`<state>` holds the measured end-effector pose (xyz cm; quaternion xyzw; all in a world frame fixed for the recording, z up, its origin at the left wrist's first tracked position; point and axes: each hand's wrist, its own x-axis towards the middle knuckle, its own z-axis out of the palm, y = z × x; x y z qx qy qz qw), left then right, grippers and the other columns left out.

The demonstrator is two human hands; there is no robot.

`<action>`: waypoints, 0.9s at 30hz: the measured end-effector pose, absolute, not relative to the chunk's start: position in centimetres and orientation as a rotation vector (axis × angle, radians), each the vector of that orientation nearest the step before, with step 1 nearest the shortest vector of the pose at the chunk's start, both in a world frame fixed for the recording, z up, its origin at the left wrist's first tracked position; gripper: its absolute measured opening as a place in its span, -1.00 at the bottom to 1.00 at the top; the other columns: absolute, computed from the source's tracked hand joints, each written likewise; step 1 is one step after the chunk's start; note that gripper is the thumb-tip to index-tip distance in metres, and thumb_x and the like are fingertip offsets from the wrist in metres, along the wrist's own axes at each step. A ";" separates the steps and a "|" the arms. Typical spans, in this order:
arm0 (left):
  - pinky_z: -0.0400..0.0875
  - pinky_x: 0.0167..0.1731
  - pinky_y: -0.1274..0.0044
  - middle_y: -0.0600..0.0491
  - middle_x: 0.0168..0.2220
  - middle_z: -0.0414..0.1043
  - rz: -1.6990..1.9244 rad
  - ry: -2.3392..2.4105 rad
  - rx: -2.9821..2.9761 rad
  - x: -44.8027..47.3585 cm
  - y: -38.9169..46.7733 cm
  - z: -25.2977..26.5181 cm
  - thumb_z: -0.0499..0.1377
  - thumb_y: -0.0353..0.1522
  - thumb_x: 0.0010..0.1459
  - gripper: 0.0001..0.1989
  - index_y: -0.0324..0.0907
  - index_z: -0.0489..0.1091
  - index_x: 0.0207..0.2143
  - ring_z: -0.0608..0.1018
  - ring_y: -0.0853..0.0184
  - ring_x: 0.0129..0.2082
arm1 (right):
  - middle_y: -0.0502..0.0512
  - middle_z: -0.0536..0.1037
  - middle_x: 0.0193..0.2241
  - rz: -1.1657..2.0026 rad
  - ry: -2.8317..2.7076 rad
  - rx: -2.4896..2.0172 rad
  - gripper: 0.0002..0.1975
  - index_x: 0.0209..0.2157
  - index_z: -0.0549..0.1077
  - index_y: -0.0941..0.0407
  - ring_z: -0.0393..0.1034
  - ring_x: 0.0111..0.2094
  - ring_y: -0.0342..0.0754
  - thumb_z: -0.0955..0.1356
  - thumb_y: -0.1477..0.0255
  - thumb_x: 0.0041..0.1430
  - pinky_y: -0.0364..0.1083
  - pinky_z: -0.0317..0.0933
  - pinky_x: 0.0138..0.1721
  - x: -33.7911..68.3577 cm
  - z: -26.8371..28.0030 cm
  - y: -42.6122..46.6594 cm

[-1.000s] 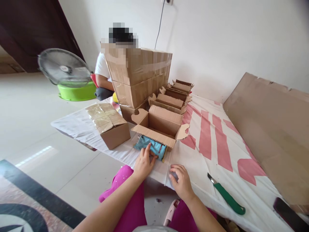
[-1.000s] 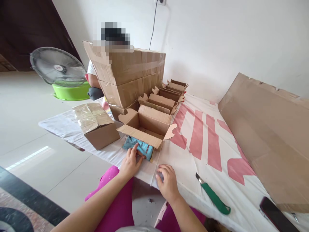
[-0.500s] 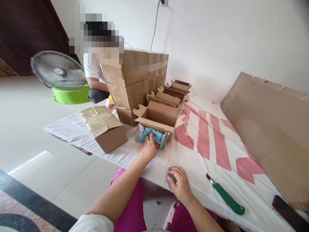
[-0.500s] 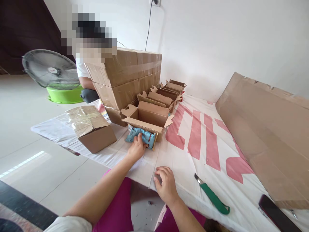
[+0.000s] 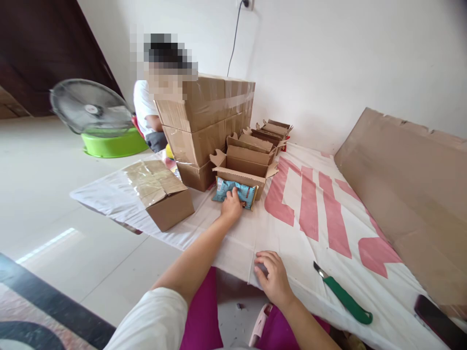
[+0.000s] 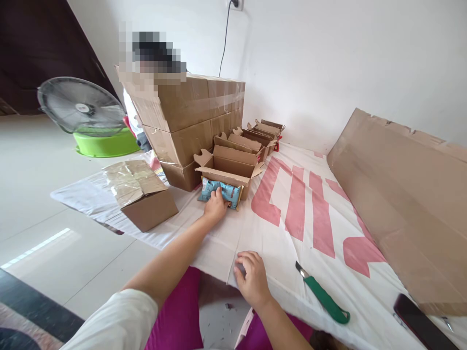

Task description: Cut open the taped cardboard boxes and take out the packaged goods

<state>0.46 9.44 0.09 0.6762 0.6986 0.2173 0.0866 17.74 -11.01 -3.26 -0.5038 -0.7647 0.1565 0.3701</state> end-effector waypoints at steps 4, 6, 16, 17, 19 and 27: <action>0.33 0.02 0.29 -0.24 0.03 0.26 0.736 2.047 2.055 0.8 9.9 -1.0 0.12 -0.32 0.21 -0.28 -0.30 -0.09 0.33 0.42 0.03 0.02 | 0.13 0.56 -0.18 0.392 -1.962 -1.299 -0.91 -0.26 0.47 0.09 0.39 -0.10 0.01 0.33 0.48 0.18 0.04 0.28 -0.04 17.7 -3.3 -11.0; 0.29 0.06 0.26 -0.21 0.02 0.27 0.816 1.991 2.089 0.7 9.7 -1.6 0.17 -0.34 0.16 -0.23 -0.27 -0.10 0.34 0.38 0.03 0.04 | 0.13 0.56 -0.18 0.379 -1.960 -1.297 -0.90 -0.26 0.47 0.08 0.40 -0.10 0.01 0.34 0.48 0.17 0.04 0.29 -0.04 17.8 -3.3 -11.1; 0.23 0.14 0.23 -0.20 0.02 0.26 1.115 1.778 1.907 0.1 9.0 -2.2 0.17 -0.50 0.06 -0.35 -0.30 0.11 0.21 0.35 0.08 0.08 | 0.16 0.57 -0.19 0.377 -1.969 -1.260 -0.89 -0.26 0.48 0.08 0.43 -0.11 0.05 0.31 0.45 0.19 0.08 0.32 -0.06 18.0 -3.5 -10.9; 0.23 0.14 0.24 -0.22 0.03 0.25 1.122 1.779 1.884 0.0 9.1 -2.1 0.17 -0.50 0.06 -0.36 -0.32 0.11 0.21 0.36 0.08 0.09 | 0.16 0.57 -0.19 0.376 -1.970 -1.257 -0.89 -0.26 0.48 0.08 0.43 -0.11 0.05 0.31 0.45 0.20 0.09 0.32 -0.06 18.1 -3.6 -10.9; 0.25 0.14 0.27 -0.24 0.04 0.24 1.133 1.784 1.833 0.0 9.3 -2.1 0.17 -0.50 0.07 -0.37 -0.34 0.10 0.20 0.37 0.10 0.09 | 0.16 0.57 -0.18 0.376 -1.970 -1.258 -0.89 -0.25 0.48 0.07 0.43 -0.11 0.05 0.31 0.45 0.21 0.09 0.32 -0.05 18.2 -3.7 -10.9; 0.37 0.04 0.29 -0.19 -0.04 0.37 1.132 1.599 1.843 -0.4 5.3 -0.5 0.24 -0.47 0.03 -0.56 -0.29 0.31 0.00 0.45 0.13 0.01 | 0.17 0.57 -0.19 0.336 -1.995 -1.233 -0.89 -0.26 0.49 0.07 0.43 -0.11 0.07 0.31 0.41 0.24 0.12 0.34 -0.07 18.5 -4.3 -10.8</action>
